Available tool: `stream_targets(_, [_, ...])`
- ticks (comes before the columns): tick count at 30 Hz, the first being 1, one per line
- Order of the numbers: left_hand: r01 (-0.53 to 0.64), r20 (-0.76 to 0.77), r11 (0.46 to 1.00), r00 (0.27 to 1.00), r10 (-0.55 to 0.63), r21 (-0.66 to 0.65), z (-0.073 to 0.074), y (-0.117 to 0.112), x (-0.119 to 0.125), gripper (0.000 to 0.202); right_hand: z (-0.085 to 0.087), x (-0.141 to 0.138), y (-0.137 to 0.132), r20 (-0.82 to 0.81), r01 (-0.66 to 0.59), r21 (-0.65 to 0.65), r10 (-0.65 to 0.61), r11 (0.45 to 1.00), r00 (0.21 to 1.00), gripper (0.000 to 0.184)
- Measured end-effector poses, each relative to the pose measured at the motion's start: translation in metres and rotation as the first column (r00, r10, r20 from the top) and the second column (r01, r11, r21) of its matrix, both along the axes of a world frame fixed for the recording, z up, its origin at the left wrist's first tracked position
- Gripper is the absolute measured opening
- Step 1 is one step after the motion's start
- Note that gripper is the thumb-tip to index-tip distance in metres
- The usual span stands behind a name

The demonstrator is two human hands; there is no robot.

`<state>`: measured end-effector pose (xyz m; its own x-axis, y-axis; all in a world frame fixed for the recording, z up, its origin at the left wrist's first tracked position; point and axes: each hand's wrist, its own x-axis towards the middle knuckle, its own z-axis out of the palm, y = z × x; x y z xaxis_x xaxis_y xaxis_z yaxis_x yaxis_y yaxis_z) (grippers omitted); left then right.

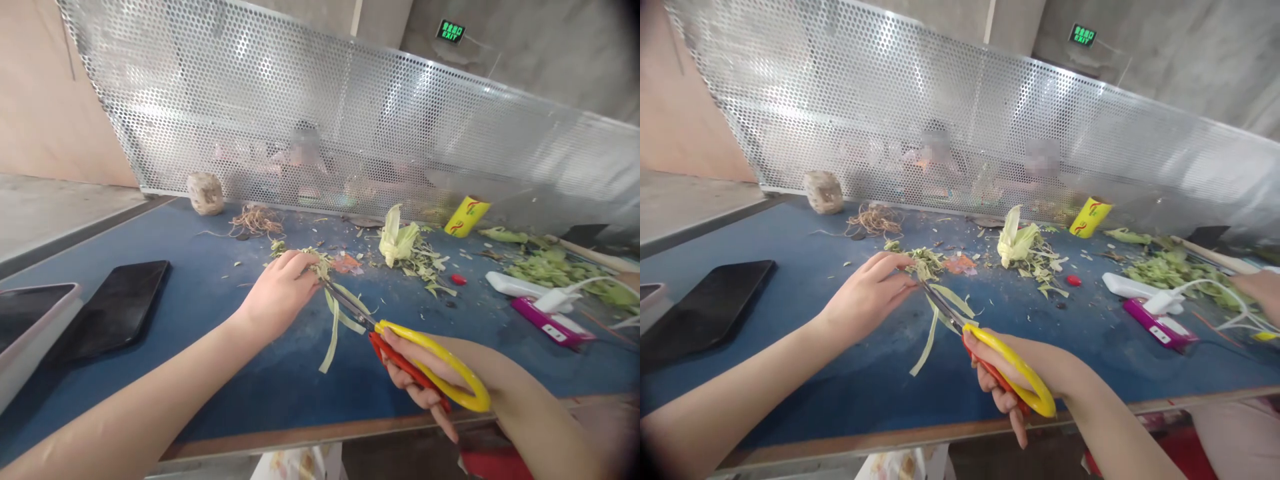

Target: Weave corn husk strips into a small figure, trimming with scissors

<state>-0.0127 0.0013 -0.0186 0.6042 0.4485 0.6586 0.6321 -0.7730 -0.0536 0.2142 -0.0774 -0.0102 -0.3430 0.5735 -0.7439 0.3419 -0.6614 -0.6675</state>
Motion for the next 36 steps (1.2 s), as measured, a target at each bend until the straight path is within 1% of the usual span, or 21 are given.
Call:
stream_targets(2, [-0.008, -0.004, 1.000, 1.000, 0.008, -0.002, 0.001, -0.001, 0.000, 0.023, -0.002, 0.001, 0.002, -0.012, -0.039, -0.004, 0.039, 0.999, 0.999, 0.045])
stream_targets(4, [-0.037, -0.005, 0.999, 0.999, 0.037, 0.020, 0.002, -0.002, 0.000, 0.023, -0.002, 0.003, 0.004, -0.049, -0.050, -0.033, 0.049, 0.998, 0.998, 0.046])
stream_targets(7, [-0.085, 0.003, 0.992, 0.996, 0.085, 0.090, 0.002, -0.003, 0.000, 0.021, -0.001, 0.007, 0.004, -0.086, -0.024, -0.071, 0.018, 0.997, 0.996, 0.042])
stream_targets(10, [-0.092, 0.002, 0.986, 0.996, 0.092, 0.139, 0.001, -0.003, -0.002, 0.018, 0.002, 0.010, 0.001, -0.138, 0.001, -0.068, -0.011, 0.998, 0.990, 0.037])
stream_targets(14, [-0.037, -0.051, 0.985, 0.998, 0.046, 0.170, 0.002, -0.004, -0.003, 0.018, 0.004, 0.010, -0.001, -0.098, -0.003, -0.015, 0.001, 1.000, 0.995, 0.033])
stream_targets(17, [0.029, -0.099, 0.975, 0.995, -0.007, 0.222, 0.004, -0.007, -0.001, 0.019, 0.002, 0.010, 0.001, -0.097, -0.040, 0.000, 0.040, 0.999, 0.994, 0.036])
stream_targets(20, [0.054, -0.077, 0.960, 0.996, -0.034, 0.275, 0.007, -0.010, 0.001, 0.018, 0.004, 0.009, 0.002, -0.073, -0.047, 0.009, 0.047, 0.999, 0.996, 0.039])
stream_targets(22, [0.055, -0.052, 0.948, 0.998, -0.041, 0.312, 0.009, -0.011, 0.002, 0.016, 0.009, 0.008, 0.001, -0.042, -0.035, 0.042, 0.037, 0.998, 0.998, 0.038])
stream_targets(25, [0.086, -0.083, 0.903, 0.995, -0.056, 0.421, 0.012, -0.012, 0.002, 0.014, 0.016, 0.006, 0.000, -0.017, -0.023, 0.111, 0.025, 0.994, 1.000, 0.038])
stream_targets(28, [0.111, -0.119, 0.843, 0.991, -0.056, 0.526, 0.015, -0.013, 0.002, 0.012, 0.018, 0.006, 0.000, -0.013, -0.038, 0.100, 0.039, 0.994, 0.999, 0.041])
stream_targets(30, [0.113, -0.137, 0.828, 0.990, -0.045, 0.549, 0.017, -0.015, 0.001, 0.012, 0.019, 0.006, 0.001, -0.014, -0.040, 0.108, 0.041, 0.993, 0.999, 0.042])
stream_targets(36, [0.133, -0.175, 0.822, 0.984, -0.042, 0.554, 0.018, -0.016, 0.003, 0.012, 0.021, 0.006, -0.003, -0.007, -0.032, 0.147, 0.033, 0.989, 0.999, 0.042])
